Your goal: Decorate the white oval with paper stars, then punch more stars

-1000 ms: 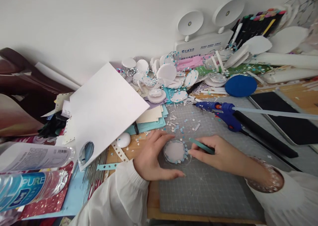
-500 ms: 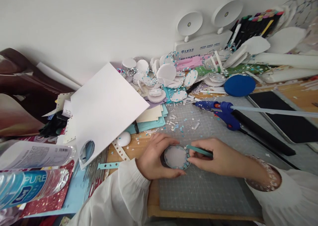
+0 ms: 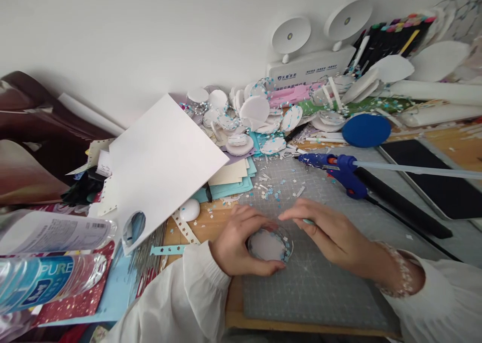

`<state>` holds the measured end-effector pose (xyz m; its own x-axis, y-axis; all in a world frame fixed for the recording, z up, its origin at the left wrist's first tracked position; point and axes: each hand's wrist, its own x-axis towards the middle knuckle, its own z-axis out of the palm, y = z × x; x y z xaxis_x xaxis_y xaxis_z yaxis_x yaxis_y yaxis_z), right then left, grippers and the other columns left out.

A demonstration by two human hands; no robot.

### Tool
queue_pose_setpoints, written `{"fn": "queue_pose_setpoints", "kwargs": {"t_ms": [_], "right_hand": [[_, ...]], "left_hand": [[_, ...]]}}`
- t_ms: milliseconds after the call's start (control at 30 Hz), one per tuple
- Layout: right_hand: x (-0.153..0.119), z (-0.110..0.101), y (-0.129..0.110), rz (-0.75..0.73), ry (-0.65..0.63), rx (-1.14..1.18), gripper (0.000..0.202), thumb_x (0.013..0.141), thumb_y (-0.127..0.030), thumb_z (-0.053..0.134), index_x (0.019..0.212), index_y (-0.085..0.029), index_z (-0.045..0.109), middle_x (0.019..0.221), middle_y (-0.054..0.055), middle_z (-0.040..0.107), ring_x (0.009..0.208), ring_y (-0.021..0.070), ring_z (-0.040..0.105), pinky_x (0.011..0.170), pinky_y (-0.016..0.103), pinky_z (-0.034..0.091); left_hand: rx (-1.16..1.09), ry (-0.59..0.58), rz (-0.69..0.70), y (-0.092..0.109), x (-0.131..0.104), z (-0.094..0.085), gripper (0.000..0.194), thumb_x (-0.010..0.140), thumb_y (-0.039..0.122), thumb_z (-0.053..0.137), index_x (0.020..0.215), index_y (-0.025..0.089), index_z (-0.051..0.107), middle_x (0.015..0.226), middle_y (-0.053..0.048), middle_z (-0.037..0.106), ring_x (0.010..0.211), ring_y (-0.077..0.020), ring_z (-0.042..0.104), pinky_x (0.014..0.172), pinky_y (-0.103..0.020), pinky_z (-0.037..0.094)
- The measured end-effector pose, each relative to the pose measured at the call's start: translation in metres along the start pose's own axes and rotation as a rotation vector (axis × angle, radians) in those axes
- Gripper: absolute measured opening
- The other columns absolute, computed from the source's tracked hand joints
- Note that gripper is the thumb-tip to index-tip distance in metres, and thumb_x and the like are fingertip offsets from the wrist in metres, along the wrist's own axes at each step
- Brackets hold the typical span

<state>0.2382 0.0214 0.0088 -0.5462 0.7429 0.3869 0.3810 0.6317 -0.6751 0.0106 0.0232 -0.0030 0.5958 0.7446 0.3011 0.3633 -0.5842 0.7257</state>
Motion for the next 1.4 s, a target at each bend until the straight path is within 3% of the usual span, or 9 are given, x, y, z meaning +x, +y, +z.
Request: {"fn": "queue_pose_setpoints", "kwargs": {"t_ms": [167, 333, 500, 833, 967, 1100, 1233, 1400], "right_hand": [[-0.005, 0.014, -0.004, -0.065, -0.043, -0.181, 0.018, 0.094, -0.018, 0.051, 0.110, -0.022, 0.058, 0.088, 0.004, 0.063, 0.075, 0.0145, 0.063, 0.063, 0.025, 0.048], [-0.008, 0.022, -0.006, -0.010, -0.012, -0.173, 0.023, 0.093, -0.012, 0.046, 0.111, -0.021, 0.057, 0.096, 0.006, 0.064, 0.084, 0.0157, 0.065, 0.069, 0.026, 0.052], [-0.009, 0.023, -0.005, -0.106, -0.042, -0.205, 0.038, 0.086, -0.003, 0.041, 0.117, -0.018, 0.056, 0.097, 0.008, 0.064, 0.082, 0.0167, 0.065, 0.066, 0.026, 0.053], [-0.007, 0.024, -0.009, -0.031, 0.030, -0.238, 0.048, 0.075, 0.001, 0.040, 0.116, -0.020, 0.054, 0.100, 0.008, 0.065, 0.087, 0.0182, 0.067, 0.071, 0.028, 0.057], [-0.008, 0.023, -0.012, -0.093, 0.045, -0.249, 0.048, 0.078, 0.001, 0.039, 0.119, -0.018, 0.056, 0.102, 0.010, 0.066, 0.088, 0.0173, 0.067, 0.072, 0.027, 0.057], [-0.004, 0.024, -0.016, -0.159, 0.051, -0.225, 0.044, 0.080, 0.000, 0.036, 0.110, -0.018, 0.062, 0.097, 0.008, 0.068, 0.084, 0.0155, 0.068, 0.069, 0.025, 0.056], [0.001, 0.026, -0.017, -0.149, 0.021, -0.130, 0.037, 0.083, -0.001, 0.038, 0.098, -0.019, 0.067, 0.092, 0.006, 0.069, 0.082, 0.0141, 0.067, 0.071, 0.024, 0.056], [0.004, 0.027, -0.015, -0.121, -0.035, -0.059, 0.034, 0.084, -0.001, 0.040, 0.092, -0.020, 0.068, 0.088, 0.004, 0.067, 0.078, 0.0129, 0.064, 0.068, 0.023, 0.052]], "left_hand": [[-0.011, 0.015, 0.018, 0.000, 0.001, 0.002, 0.055, 0.059, 0.054, 0.082, 0.096, 0.017, 0.066, 0.088, -0.007, 0.071, 0.080, -0.0230, 0.064, 0.077, -0.038, 0.043], [-0.024, -0.002, -0.015, -0.001, 0.002, 0.004, 0.058, 0.059, 0.061, 0.079, 0.095, 0.017, 0.065, 0.087, -0.007, 0.071, 0.081, -0.0239, 0.063, 0.078, -0.039, 0.044], [-0.070, -0.008, -0.033, 0.000, 0.003, 0.005, 0.062, 0.058, 0.062, 0.080, 0.098, 0.017, 0.065, 0.089, -0.007, 0.070, 0.082, -0.0238, 0.063, 0.079, -0.038, 0.043], [-0.088, -0.010, -0.086, 0.002, 0.005, 0.005, 0.057, 0.058, 0.063, 0.078, 0.088, 0.018, 0.064, 0.085, -0.005, 0.070, 0.080, -0.0222, 0.062, 0.079, -0.037, 0.042], [-0.105, 0.006, -0.058, 0.001, 0.005, 0.007, 0.059, 0.057, 0.062, 0.080, 0.093, 0.017, 0.065, 0.083, -0.005, 0.070, 0.077, -0.0216, 0.062, 0.077, -0.036, 0.040], [-0.078, -0.022, -0.057, 0.000, 0.003, 0.008, 0.061, 0.057, 0.065, 0.078, 0.093, 0.018, 0.067, 0.084, -0.005, 0.071, 0.078, -0.0221, 0.063, 0.078, -0.037, 0.039], [-0.039, -0.063, -0.066, 0.000, 0.003, 0.009, 0.054, 0.059, 0.064, 0.077, 0.084, 0.018, 0.067, 0.079, -0.005, 0.070, 0.075, -0.0217, 0.061, 0.075, -0.036, 0.037], [-0.046, -0.034, -0.010, 0.000, 0.004, 0.009, 0.050, 0.062, 0.063, 0.076, 0.080, 0.017, 0.065, 0.076, -0.003, 0.069, 0.074, -0.0199, 0.061, 0.073, -0.035, 0.037]]}}
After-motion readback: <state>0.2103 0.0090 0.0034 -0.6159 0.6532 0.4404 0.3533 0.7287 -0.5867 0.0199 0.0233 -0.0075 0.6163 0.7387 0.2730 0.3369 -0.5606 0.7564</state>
